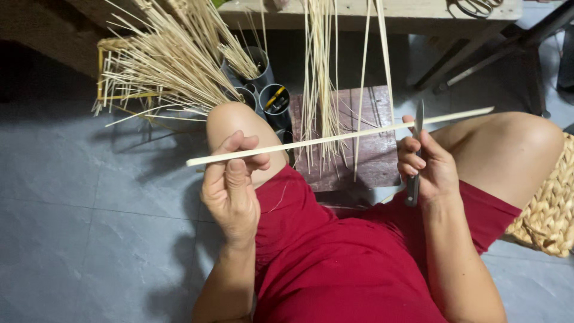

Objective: The person sits on the floor and splits thin bamboo sticks into narrow strips, using a small knife to shave and divide each stick while holding it over a wooden block, placing finished strips with a growing pile of split bamboo pieces beside them.

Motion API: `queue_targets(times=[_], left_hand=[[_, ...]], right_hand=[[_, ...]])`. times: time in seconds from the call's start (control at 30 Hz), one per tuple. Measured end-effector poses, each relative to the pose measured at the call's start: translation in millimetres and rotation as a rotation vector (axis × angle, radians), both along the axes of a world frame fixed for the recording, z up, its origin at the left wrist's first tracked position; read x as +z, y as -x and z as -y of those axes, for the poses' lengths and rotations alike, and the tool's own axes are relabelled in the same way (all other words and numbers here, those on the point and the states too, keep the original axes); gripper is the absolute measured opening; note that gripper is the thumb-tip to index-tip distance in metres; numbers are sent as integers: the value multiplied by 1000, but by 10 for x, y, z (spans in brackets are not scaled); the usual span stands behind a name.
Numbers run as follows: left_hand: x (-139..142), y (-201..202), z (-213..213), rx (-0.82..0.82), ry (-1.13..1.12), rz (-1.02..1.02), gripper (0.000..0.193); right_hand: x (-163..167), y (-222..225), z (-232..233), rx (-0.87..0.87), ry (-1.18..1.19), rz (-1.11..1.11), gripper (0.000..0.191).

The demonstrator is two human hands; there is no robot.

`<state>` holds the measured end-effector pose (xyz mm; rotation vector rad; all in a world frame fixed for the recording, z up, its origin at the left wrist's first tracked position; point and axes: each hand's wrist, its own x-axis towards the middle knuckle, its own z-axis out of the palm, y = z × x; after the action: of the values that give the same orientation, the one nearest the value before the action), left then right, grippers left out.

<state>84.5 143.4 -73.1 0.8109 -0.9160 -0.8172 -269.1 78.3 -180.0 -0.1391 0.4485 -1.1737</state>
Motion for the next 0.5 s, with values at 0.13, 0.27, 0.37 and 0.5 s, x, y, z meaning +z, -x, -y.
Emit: queue_targets(times=[0.13,0.27,0.37,0.5], left_hand=[[50,59,13,5,9,122,23],[99,83,39,56,64,133,21],[185,-13,88,99,135,-3,19],[449,-461,103,277,384,-28,14]], right_hand=[[-131,-23,1,49,6,-10,44],[-60,-62,-41,72,18,-145,46],[91,-172,-96,96,68,-406,42],[395,-282,-228,220,136,-675,43]])
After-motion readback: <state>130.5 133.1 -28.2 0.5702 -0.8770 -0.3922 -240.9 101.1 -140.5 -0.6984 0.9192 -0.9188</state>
